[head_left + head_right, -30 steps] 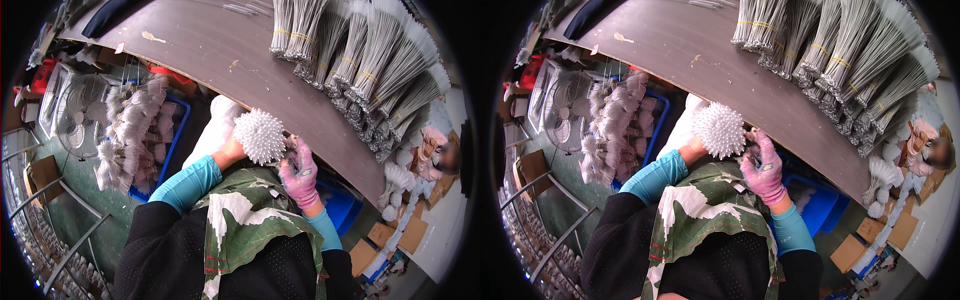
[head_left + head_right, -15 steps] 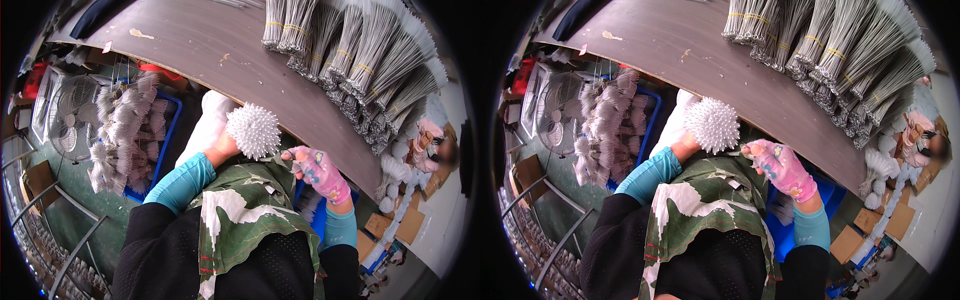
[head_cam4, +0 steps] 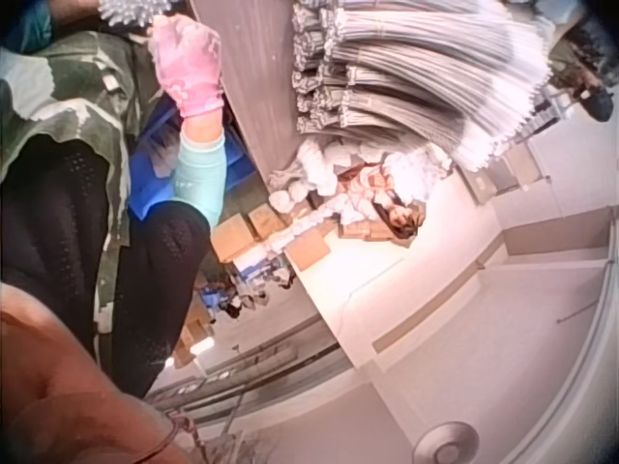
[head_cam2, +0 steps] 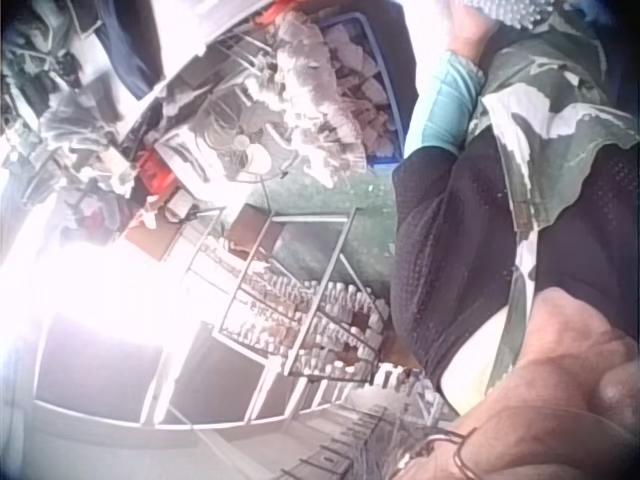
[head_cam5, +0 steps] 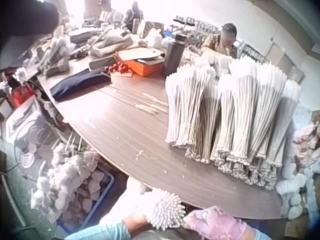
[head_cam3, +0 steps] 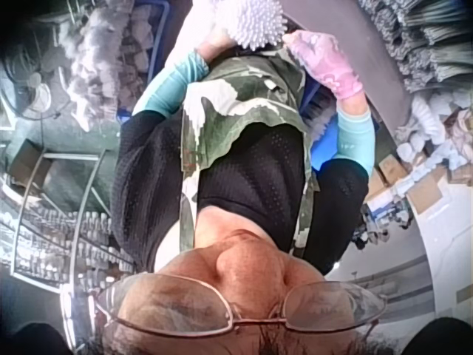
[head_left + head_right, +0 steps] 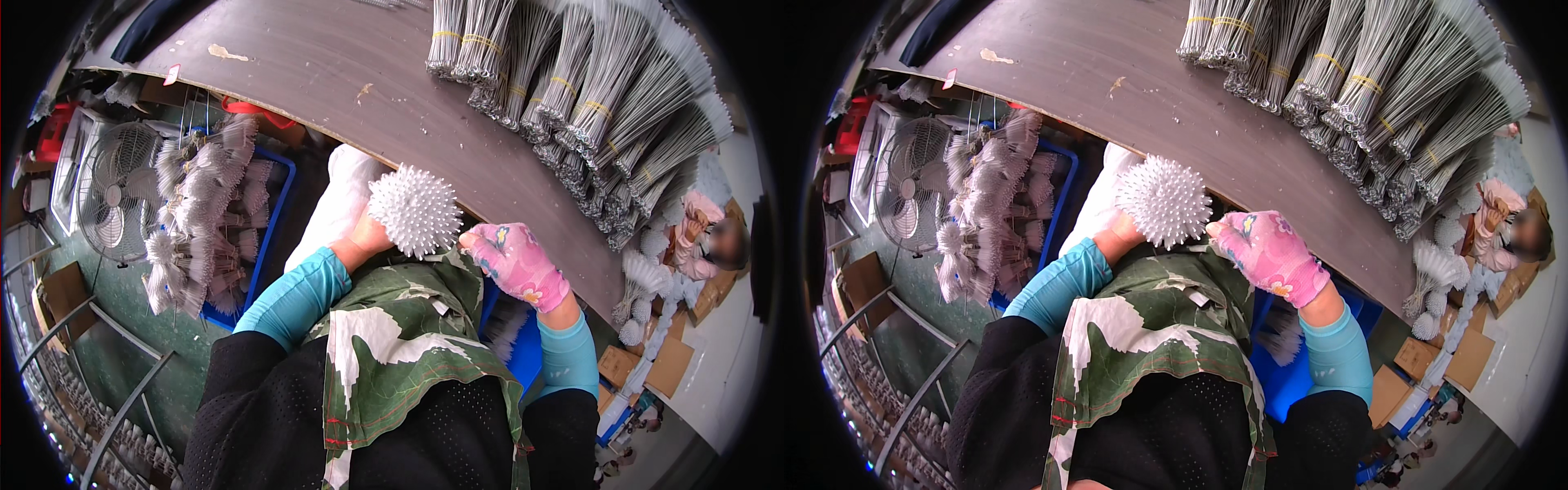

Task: The recorder is assembling and trimming white brush-like objects, using wire and scissors.

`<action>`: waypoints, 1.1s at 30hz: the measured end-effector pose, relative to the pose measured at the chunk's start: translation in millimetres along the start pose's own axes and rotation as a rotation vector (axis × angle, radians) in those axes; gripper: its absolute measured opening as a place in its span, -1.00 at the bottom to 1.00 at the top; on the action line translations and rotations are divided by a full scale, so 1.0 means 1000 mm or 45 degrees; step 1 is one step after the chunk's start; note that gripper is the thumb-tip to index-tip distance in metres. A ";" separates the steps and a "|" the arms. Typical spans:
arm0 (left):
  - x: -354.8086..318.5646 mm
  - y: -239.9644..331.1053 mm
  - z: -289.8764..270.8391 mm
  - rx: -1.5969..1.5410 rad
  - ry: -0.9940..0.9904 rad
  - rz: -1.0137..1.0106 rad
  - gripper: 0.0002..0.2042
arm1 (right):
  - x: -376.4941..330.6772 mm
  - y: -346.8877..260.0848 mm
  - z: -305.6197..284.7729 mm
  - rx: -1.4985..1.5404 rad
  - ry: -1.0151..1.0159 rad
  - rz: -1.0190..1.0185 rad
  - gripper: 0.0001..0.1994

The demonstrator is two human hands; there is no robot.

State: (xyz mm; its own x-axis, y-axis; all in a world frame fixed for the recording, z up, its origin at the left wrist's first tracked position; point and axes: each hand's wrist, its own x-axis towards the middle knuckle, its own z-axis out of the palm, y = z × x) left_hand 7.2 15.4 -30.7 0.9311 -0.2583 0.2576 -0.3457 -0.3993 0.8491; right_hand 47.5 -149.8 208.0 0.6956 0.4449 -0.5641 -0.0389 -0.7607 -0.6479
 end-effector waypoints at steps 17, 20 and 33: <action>0.005 0.012 -0.008 -0.046 0.042 -0.029 -0.61 | -0.007 0.013 0.006 0.299 -0.113 0.300 -0.64; 0.006 0.014 -0.013 0.185 -0.035 0.019 -0.61 | -0.004 0.014 0.006 0.289 -0.128 0.286 -0.64; 0.006 0.021 -0.014 -0.126 -0.060 -0.227 -0.64 | -0.006 0.018 0.002 0.341 -0.142 0.314 -0.64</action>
State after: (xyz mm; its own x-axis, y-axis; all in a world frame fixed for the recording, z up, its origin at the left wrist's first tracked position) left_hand 6.8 18.1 -4.6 0.9692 -0.2331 0.0790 -0.1604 -0.3545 0.9212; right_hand 41.8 -165.3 198.8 0.5601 0.3236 -0.7627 -0.3917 -0.7077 -0.5879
